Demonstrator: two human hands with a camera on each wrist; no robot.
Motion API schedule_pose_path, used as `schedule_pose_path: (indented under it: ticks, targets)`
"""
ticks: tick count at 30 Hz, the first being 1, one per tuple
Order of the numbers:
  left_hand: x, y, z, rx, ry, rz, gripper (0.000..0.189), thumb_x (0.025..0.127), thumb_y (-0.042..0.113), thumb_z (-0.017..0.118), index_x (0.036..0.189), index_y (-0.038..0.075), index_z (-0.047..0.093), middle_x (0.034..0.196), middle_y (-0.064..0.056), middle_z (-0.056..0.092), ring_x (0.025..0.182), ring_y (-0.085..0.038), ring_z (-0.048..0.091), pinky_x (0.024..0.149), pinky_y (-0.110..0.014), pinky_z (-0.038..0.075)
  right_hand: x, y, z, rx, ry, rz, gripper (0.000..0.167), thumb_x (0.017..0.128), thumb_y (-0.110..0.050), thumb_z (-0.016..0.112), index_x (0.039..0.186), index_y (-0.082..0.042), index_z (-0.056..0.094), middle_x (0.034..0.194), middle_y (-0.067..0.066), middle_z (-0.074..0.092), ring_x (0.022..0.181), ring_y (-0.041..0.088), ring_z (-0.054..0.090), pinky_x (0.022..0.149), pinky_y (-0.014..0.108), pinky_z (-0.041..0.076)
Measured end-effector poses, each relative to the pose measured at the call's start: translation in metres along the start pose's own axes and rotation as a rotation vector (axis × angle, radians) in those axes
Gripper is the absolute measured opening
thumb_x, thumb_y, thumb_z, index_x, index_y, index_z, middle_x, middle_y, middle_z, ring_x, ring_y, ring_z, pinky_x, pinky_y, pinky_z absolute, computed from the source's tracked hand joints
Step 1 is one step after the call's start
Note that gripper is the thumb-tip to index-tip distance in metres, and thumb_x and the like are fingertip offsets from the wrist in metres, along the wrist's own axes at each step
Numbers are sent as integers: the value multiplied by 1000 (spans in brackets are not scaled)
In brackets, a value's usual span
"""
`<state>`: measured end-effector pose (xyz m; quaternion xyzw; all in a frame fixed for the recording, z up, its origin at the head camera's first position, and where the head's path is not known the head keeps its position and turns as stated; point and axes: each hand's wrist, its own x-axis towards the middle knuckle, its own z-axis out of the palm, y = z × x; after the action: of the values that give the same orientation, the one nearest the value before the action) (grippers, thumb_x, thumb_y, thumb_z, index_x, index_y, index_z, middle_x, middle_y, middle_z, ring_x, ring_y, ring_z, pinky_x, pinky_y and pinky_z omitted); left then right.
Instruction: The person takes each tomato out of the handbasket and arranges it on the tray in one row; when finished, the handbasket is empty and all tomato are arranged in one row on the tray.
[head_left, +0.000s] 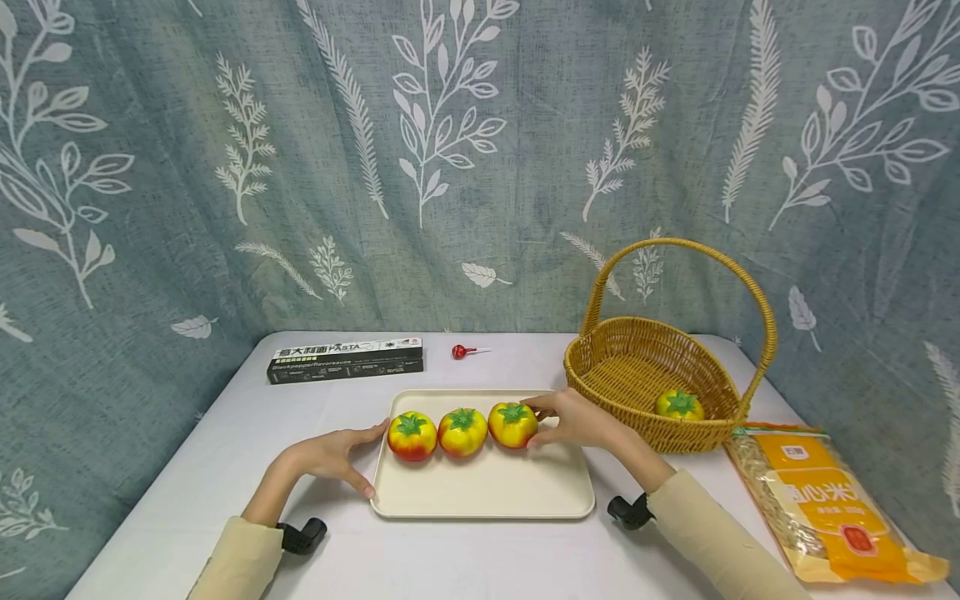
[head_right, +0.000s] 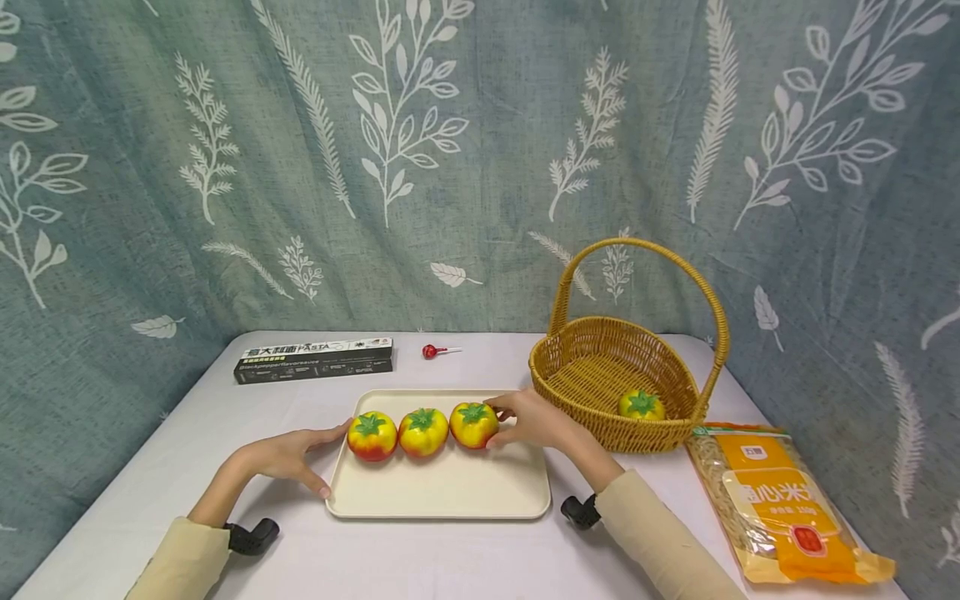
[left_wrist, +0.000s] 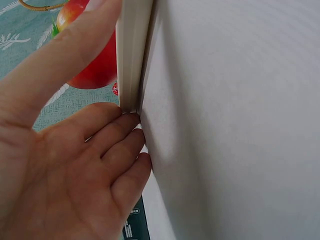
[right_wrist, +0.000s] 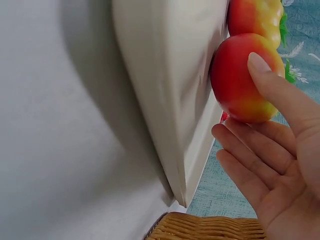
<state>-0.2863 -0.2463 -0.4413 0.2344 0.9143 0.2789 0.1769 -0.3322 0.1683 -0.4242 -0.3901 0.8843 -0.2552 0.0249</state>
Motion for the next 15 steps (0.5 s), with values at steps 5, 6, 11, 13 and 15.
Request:
schedule_pose_path:
  ticks: [5,6,11,13,15]
  targets:
    - [-1,2,-1,0,-1,0,109,66,33,88,151,2,27,151,-24,30,138,-45,27,111,-59,21,-2,-2,0,11,-2,6,59,78,-26,80,124,5,61,114,16,68,96,27,68,83,37,56]
    - [-1,2,-1,0,-1,-1,109,66,33,88,151,2,27,151,-24,30,138,-45,27,111,-59,21,-2,-2,1,13,-3,0,58,79,-26,80,124,5,61,113,16,68,95,27,69,83,37,56]
    - [-1,3,0,3,1,-16,109,66,33,88,151,2,28,151,-24,31,138,-44,27,112,-58,21,-1,-3,4,23,-11,-21,55,81,-25,79,124,5,61,115,17,67,94,27,69,83,39,56]
    - [-1,3,0,6,1,-21,109,66,34,88,151,2,28,151,-24,32,138,-44,28,112,-58,21,-1,-4,5,17,-13,-20,56,81,-25,79,125,5,61,117,17,66,94,26,69,83,38,56]
    - [-1,3,0,6,2,-25,108,66,34,89,150,2,29,151,-23,32,138,-44,28,112,-59,21,-1,-5,6,9,-14,-21,57,81,-25,78,126,5,60,119,18,65,94,26,69,83,39,56]
